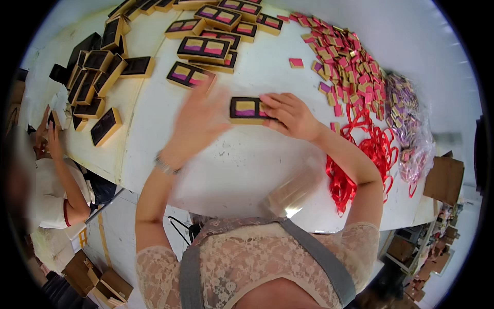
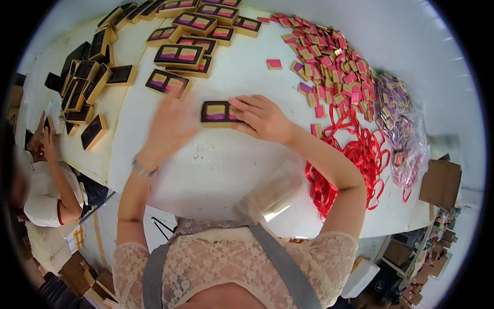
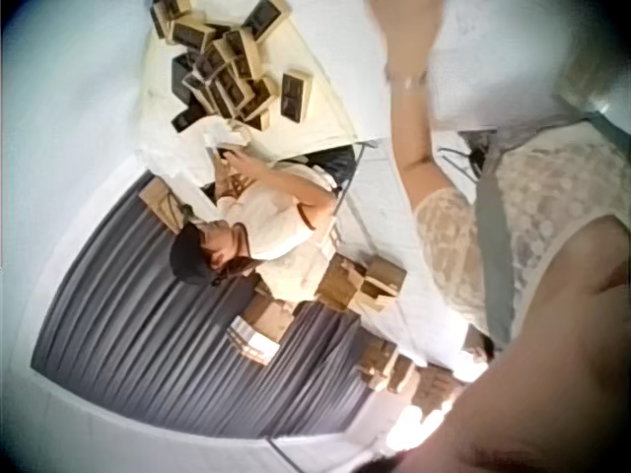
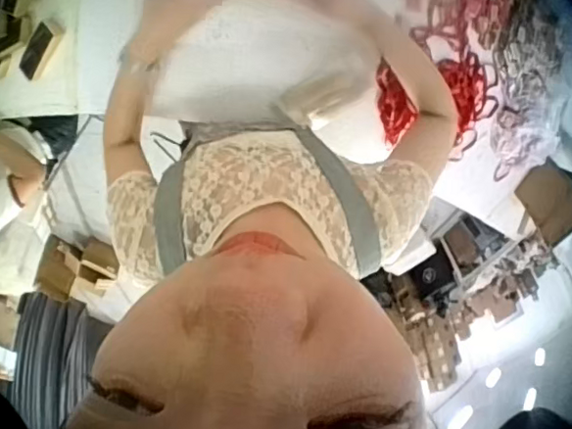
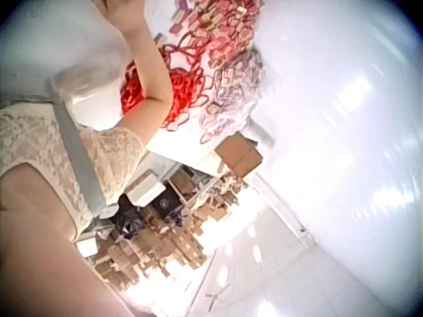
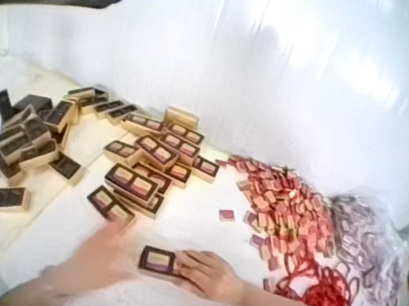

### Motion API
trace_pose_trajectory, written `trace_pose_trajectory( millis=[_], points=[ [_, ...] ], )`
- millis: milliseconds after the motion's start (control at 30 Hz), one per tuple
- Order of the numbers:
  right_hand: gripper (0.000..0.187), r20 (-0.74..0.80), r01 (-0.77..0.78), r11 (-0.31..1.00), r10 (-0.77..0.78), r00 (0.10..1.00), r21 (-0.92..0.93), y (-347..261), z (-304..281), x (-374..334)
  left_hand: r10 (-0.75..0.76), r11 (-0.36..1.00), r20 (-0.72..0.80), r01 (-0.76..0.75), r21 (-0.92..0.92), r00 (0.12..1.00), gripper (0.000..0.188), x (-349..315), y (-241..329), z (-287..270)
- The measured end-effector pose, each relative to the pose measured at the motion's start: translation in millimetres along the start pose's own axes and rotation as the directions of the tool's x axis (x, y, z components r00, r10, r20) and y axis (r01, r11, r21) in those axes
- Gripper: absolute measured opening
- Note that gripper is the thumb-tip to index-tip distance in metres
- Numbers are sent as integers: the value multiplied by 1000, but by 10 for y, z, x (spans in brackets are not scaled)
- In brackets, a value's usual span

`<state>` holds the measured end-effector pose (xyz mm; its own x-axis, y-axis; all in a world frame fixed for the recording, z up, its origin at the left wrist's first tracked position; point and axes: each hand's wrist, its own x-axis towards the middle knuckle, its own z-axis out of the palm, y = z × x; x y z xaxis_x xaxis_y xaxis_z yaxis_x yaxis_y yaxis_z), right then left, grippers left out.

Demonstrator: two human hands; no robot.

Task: The person assembles small rectangular boxes by placing pink and gold inserts into black trays and closing them with gold lids. The person repeatedly picks up inserts, places them into trays, and stacks the completed boxes on the table.

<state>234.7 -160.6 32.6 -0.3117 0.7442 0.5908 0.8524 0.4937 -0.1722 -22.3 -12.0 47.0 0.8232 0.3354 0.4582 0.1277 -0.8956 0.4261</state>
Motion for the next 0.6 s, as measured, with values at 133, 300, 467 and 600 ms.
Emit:
trace_pose_trajectory(
  millis=[133,300,467,600],
  points=[
    [48,-290,-216,971,237,927,101,264,284,795,-395,721,-398,548,425,828,55,-978,-1176,-1176],
    [28,-393,-296,906,165,905,-303,1045,969,1410,-596,582,-205,594,555,776,72,-1693,-1240,-1048],
    [25,-331,-525,717,411,850,-459,1123,447,377,-500,749,97,374,547,860,68,-1059,-104,-637],
    [24,26,-439,819,481,876,-370,1005,-17,-356,-145,980,266,101,172,953,67,-515,194,-82]
  ],
)
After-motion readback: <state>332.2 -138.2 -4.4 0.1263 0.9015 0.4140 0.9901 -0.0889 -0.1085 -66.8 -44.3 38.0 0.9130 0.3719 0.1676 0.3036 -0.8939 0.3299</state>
